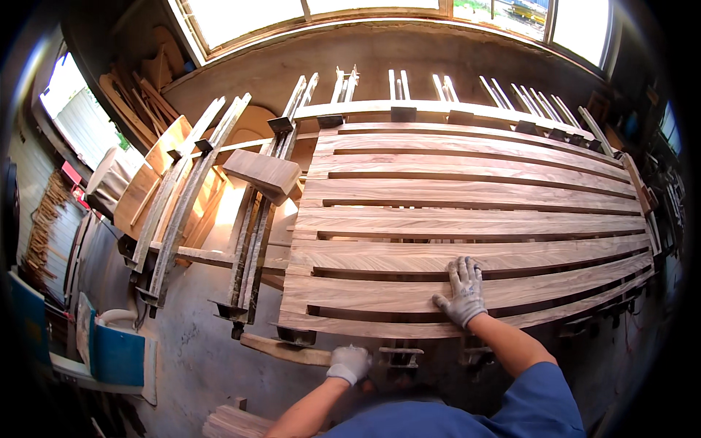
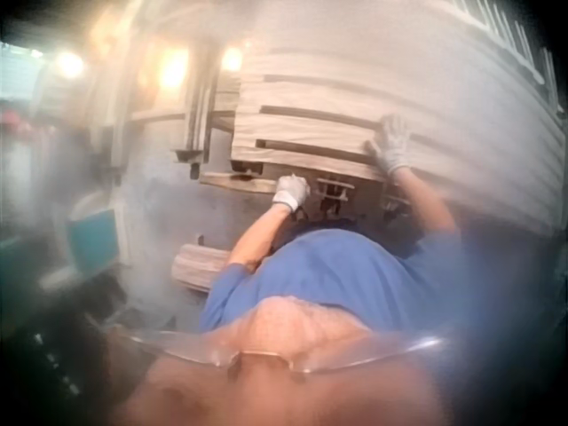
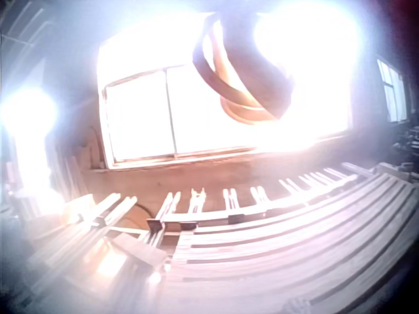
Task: The person assembles a large wooden slatted structure by placing long planks into a jig. They use a wooden mallet to tap the planks into alignment and secure them with clamps. The person also uses a hammer to drive nails into the structure at various points.
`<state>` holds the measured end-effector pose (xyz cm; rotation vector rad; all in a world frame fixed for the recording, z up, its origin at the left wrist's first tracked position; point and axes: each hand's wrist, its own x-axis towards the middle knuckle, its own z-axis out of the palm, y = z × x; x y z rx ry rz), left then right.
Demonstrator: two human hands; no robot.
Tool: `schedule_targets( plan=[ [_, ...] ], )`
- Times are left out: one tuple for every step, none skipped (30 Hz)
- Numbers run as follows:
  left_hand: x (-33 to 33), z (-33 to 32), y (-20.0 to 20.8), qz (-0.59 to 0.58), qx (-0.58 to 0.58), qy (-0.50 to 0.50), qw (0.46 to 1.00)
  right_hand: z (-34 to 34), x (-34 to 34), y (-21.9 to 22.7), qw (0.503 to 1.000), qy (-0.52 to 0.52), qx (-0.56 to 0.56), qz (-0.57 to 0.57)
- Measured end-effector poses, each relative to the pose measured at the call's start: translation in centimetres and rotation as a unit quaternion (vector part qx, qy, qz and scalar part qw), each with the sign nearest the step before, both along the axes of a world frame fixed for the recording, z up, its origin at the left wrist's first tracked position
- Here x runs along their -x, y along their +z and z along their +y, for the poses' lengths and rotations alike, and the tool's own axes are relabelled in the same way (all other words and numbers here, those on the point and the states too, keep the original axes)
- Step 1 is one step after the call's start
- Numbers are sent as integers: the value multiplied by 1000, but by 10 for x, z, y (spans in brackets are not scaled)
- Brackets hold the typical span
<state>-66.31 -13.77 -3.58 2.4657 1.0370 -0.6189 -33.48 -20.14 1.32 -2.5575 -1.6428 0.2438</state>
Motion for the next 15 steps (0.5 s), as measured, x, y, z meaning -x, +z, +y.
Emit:
schedule_targets(
  plan=[
    [-1,0,-5,7,1,3,1000,0,0,1,1000,-1,-3,1],
    [-2,-1,-9,14,10,3,1000,-1,0,0,1000,1,-7,-1],
    [-3,-1,-14,21,19,4,1000,-1,-1,-1,1000,2,-12,-4],
    [-4,-1,-18,27,28,4,999,-1,-1,-3,1000,4,-17,-6],
    [-4,-1,-22,21,26,1,999,-2,-2,-5,1000,6,-23,-9],
    [-4,-1,-28,15,24,-1,1000,-1,-3,-6,1000,7,-26,-11],
    [-3,-1,-34,10,22,-3,1000,-1,-3,-7,999,8,-29,-11],
    [-2,-1,-42,8,14,3,1000,-1,-2,-6,999,9,-31,-10],
    [-1,-1,-50,5,7,9,1000,0,-2,-6,999,10,-33,-8],
    [-2,-1,-58,3,1,14,1000,0,-2,-6,999,10,-33,-8],
    [-2,-1,-65,6,-2,16,1000,-1,-3,-6,999,11,-34,-6],
    [-2,-2,-72,9,-5,19,1000,-1,-2,-6,999,10,-34,-5],
    [-3,-1,-75,12,-8,22,1000,-1,-2,-6,999,10,-34,-3],
    [-3,0,-78,37,-9,9,999,-1,-1,-3,999,7,-33,0],
    [-3,0,-80,61,-9,-3,998,-1,0,-2,999,5,-33,2]
  ],
)
